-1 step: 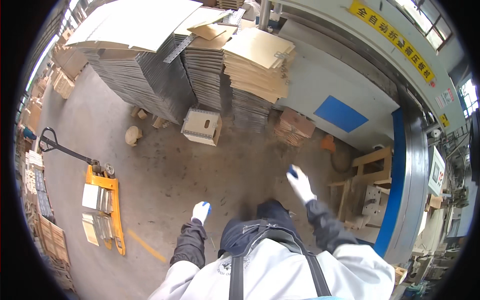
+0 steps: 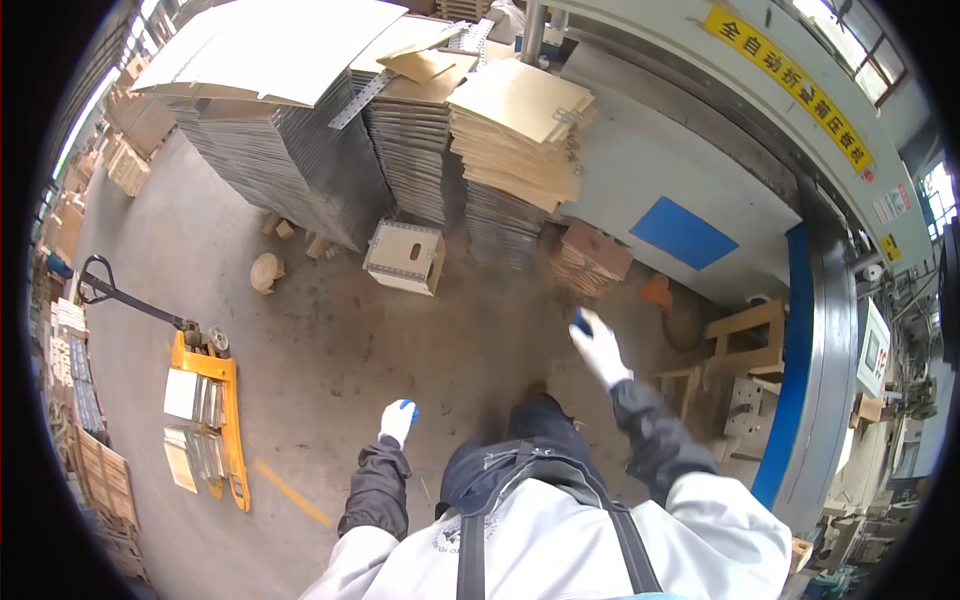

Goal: The person picks up a wooden panel, places it into a pressing machine, and slides it through to secure metal hinges before removing the panel.

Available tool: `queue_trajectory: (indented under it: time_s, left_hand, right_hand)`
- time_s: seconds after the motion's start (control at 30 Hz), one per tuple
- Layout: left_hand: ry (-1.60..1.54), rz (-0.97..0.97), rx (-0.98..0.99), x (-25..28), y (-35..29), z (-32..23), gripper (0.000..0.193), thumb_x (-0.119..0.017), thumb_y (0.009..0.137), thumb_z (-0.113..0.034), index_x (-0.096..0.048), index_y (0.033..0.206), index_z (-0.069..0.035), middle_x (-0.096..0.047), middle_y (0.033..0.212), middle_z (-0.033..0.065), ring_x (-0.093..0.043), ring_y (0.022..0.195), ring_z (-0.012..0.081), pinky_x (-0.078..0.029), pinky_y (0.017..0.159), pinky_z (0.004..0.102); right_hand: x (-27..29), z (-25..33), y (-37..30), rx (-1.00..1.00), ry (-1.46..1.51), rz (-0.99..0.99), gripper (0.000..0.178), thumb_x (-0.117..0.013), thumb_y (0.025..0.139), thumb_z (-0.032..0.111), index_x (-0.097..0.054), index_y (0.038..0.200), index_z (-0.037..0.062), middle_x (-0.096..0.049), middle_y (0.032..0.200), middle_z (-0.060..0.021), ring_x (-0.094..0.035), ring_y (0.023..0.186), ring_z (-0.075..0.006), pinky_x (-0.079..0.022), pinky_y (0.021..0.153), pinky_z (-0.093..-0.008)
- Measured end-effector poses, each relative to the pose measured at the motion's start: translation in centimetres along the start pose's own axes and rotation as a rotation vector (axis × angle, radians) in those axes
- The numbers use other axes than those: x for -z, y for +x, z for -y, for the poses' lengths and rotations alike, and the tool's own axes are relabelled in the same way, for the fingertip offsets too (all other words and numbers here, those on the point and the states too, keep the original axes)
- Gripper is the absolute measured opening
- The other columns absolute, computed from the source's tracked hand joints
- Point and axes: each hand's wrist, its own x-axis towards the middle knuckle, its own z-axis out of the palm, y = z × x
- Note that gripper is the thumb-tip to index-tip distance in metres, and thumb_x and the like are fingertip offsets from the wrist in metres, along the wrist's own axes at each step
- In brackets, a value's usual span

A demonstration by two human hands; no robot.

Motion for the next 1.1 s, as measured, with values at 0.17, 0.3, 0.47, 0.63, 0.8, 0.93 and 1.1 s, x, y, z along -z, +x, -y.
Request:
queue_trajectory:
  time_s: [0.17,0.3,0.47,0.63,0.8,0.93,1.1]
  left_hand:
    - [-0.285,-0.119,0.124,2.0,3.2,-6.3,0.022,-0.068,0.106,-0.026,-0.073,0.113,-0.005,-0.075,0.089,0.004,-0.07,0.073,0.0141,-0.053,0.065,0.0298]
    - [-0.215,-0.341,0.251,3.1,-0.7,0.5,0.027,-0.065,0.104,-0.028,-0.071,0.087,-0.007,-0.07,0.069,0.0073,-0.068,0.059,0.019,-0.051,0.051,0.034]
    - [0.299,-0.14,0.378,-4.7,-6.5,-4.1,0.035,-0.062,0.103,-0.028,-0.071,0.077,-0.006,-0.071,0.07,0.0104,-0.068,0.059,0.024,-0.054,0.056,0.0411]
    - [0.46,0.043,0.428,-5.2,1.0,-3.6,0.028,-0.065,0.1,-0.027,-0.075,0.082,-0.008,-0.075,0.078,0.0104,-0.071,0.065,0.0251,-0.055,0.062,0.0431]
    - [-0.365,0.012,0.09,-2.9,20.2,-29.0,0.038,-0.06,0.11,-0.043,-0.072,0.097,-0.01,-0.07,0.081,0.0014,-0.065,0.067,0.0152,-0.053,0.063,0.034]
    - [-0.932,0.644,0.012,-6.2,30.9,-50.6,0.1,-0.042,0.103,-0.081,-0.041,0.162,-0.001,-0.056,0.158,0.0215,-0.059,0.141,0.0354,-0.048,0.115,0.0559]
    - [-0.472,0.783,-0.253,-17.8,24.5,-57.6,0.048,-0.051,0.116,-0.026,-0.054,0.151,0.007,-0.069,0.141,0.0137,-0.07,0.125,0.025,-0.056,0.107,0.0355]
  right_hand:
    - [0.8,8.7,28.8,0.413,-0.381,-0.152,0.083,-0.069,0.099,0.047,-0.043,0.163,0.0011,-0.044,0.168,-0.0252,-0.039,0.157,-0.0392,-0.031,0.13,-0.0479]
    - [-0.7,16.3,42.6,0.292,-0.831,-0.131,0.102,-0.07,0.095,0.055,-0.027,0.171,0.0022,-0.028,0.177,-0.023,-0.025,0.164,-0.041,-0.018,0.134,-0.0526]
    - [-1.1,14.7,48.2,0.308,-1.204,0.134,0.096,-0.069,0.096,0.045,-0.029,0.168,-0.0033,-0.031,0.175,-0.0264,-0.03,0.163,-0.0406,-0.023,0.133,-0.0491]
    - [2.2,15.7,45.1,0.471,-1.199,0.24,0.08,-0.066,0.099,0.034,-0.037,0.165,-0.0028,-0.041,0.169,-0.0259,-0.039,0.158,-0.0397,-0.033,0.129,-0.0476]
    - [8.4,15.1,39.1,0.603,-0.881,-0.116,0.051,-0.057,0.098,0.007,-0.06,0.149,0.0081,-0.064,0.152,-0.016,-0.059,0.143,-0.0381,-0.053,0.112,-0.0476]
    - [13.0,14.0,32.8,0.69,-0.736,-0.166,0.054,-0.066,0.087,-0.001,-0.067,0.14,0.0134,-0.065,0.15,-0.0153,-0.059,0.142,-0.0394,-0.052,0.114,-0.0486]
    - [17.3,6.3,18.3,0.536,-0.652,-0.286,0.049,-0.071,0.081,0.004,-0.074,0.129,0.0153,-0.069,0.142,-0.0111,-0.062,0.138,-0.0395,-0.052,0.111,-0.0579]
